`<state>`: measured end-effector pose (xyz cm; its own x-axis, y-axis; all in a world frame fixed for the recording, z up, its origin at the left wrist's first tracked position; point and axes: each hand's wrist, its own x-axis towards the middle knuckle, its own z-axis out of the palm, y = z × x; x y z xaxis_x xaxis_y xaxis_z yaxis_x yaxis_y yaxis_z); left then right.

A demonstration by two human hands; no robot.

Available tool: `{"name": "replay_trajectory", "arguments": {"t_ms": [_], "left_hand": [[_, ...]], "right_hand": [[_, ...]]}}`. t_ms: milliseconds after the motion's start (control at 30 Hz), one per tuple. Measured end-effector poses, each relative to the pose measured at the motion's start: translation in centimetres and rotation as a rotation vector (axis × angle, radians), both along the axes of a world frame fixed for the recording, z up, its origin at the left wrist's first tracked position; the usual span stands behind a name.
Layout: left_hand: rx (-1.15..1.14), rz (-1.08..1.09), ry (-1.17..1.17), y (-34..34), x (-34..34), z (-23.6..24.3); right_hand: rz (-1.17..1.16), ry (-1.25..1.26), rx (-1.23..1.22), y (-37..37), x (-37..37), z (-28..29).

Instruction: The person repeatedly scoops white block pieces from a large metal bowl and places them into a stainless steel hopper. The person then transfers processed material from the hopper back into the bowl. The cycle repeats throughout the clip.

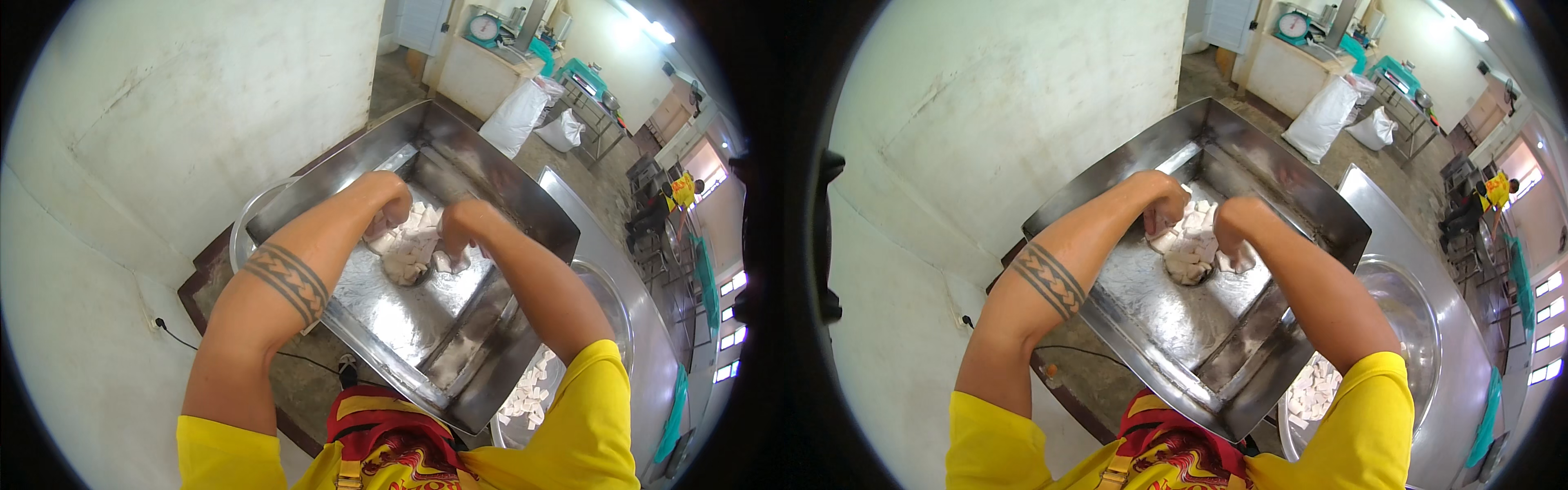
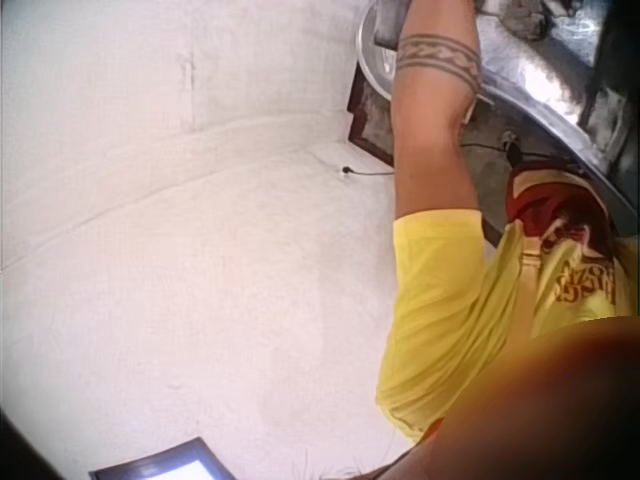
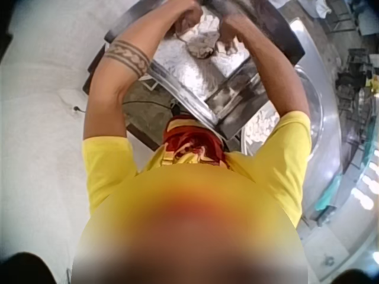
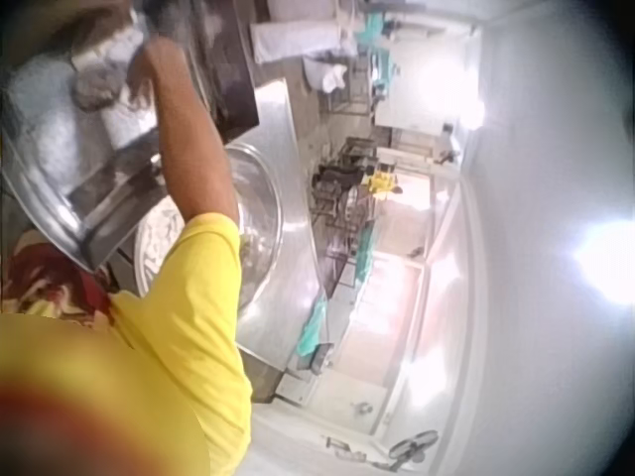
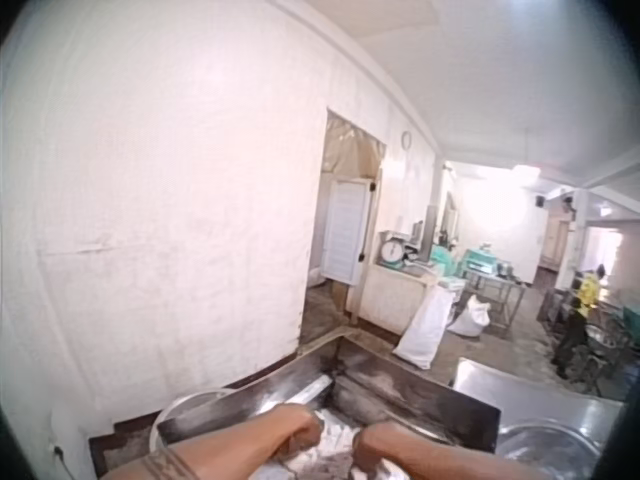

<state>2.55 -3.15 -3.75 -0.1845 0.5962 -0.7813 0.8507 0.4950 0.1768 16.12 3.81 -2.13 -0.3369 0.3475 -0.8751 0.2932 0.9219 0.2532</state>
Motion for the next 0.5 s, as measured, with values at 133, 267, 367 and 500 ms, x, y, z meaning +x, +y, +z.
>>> {"name": "replay_trajectory", "arguments": {"t_ms": [133,267,367,500], "left_hand": [[-0.062,-0.081,-0.055,0.6,-0.1,-1.1],[-0.089,-0.125,-0.055,0.8,-0.6,-0.7],[-0.123,-0.071,0.01,1.0,-1.4,-0.2],[-0.178,-0.047,-0.018,0.9,-1.6,-0.6]], "right_hand": [[0.303,0.249,-0.014,-2.2,2.1,-2.6],[-0.386,0.445,-0.576,-2.1,0.2,-3.6],[0.004,0.55,-0.299,0.2,-1.2,-3.4],[0.154,0.747,-0.06,0.9,-0.4,-4.0]]}}
